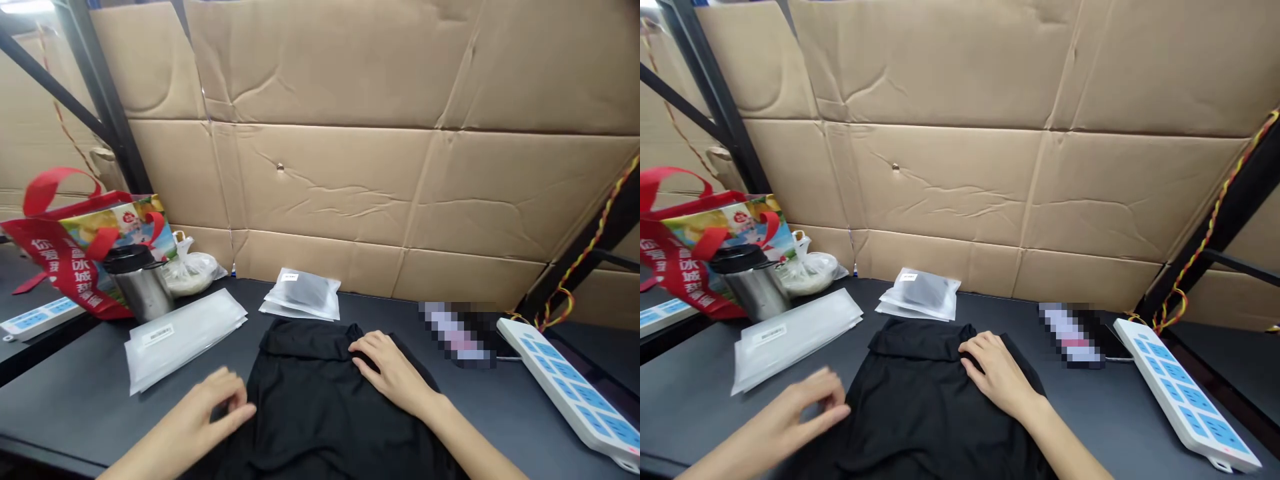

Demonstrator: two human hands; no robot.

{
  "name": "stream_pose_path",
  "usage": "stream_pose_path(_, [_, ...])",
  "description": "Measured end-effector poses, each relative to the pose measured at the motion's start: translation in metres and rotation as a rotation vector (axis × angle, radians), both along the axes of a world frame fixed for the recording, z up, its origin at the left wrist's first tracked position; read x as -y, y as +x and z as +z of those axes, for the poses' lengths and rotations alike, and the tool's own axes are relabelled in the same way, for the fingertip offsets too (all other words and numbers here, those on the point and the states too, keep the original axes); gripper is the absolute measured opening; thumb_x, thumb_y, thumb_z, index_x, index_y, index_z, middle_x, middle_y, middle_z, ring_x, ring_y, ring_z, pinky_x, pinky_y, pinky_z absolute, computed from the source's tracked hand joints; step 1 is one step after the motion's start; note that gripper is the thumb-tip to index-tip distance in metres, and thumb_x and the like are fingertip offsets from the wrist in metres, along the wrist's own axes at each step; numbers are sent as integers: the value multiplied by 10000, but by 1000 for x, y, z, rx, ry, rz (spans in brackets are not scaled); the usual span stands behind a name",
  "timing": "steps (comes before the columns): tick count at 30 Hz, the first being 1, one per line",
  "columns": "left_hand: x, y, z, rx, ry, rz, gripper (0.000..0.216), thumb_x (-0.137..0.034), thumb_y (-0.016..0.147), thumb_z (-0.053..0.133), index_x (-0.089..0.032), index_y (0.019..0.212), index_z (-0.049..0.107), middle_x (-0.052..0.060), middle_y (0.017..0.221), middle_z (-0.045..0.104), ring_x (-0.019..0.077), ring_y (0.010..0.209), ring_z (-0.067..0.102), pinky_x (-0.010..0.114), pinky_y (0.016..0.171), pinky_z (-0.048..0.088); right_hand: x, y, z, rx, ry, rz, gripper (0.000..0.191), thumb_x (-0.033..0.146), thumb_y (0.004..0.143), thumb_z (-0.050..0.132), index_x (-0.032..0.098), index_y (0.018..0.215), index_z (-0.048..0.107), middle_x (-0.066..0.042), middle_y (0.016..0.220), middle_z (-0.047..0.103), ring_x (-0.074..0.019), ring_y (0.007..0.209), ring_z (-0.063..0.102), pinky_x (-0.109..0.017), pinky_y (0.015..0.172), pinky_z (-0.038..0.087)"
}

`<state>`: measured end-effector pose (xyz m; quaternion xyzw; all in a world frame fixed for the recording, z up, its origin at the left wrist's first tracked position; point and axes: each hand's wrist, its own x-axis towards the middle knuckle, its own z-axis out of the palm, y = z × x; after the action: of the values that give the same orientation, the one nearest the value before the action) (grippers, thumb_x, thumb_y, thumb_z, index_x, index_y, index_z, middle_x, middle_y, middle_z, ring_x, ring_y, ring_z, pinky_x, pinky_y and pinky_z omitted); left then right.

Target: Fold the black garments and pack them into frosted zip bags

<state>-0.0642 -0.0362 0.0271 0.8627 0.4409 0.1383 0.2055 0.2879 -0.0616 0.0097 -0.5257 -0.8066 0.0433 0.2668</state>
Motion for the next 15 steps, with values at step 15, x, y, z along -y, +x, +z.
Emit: stream_pose_path(15, [-3,9,-20,43,-152,192,317,-509,878,464,-208,928,551,-55,657,485,139,591,451,222,584,333,0,0,-6,-18,13,11,151,225,942,472,257,987,613,-17,997,634,-196,958,541,-357,886,439])
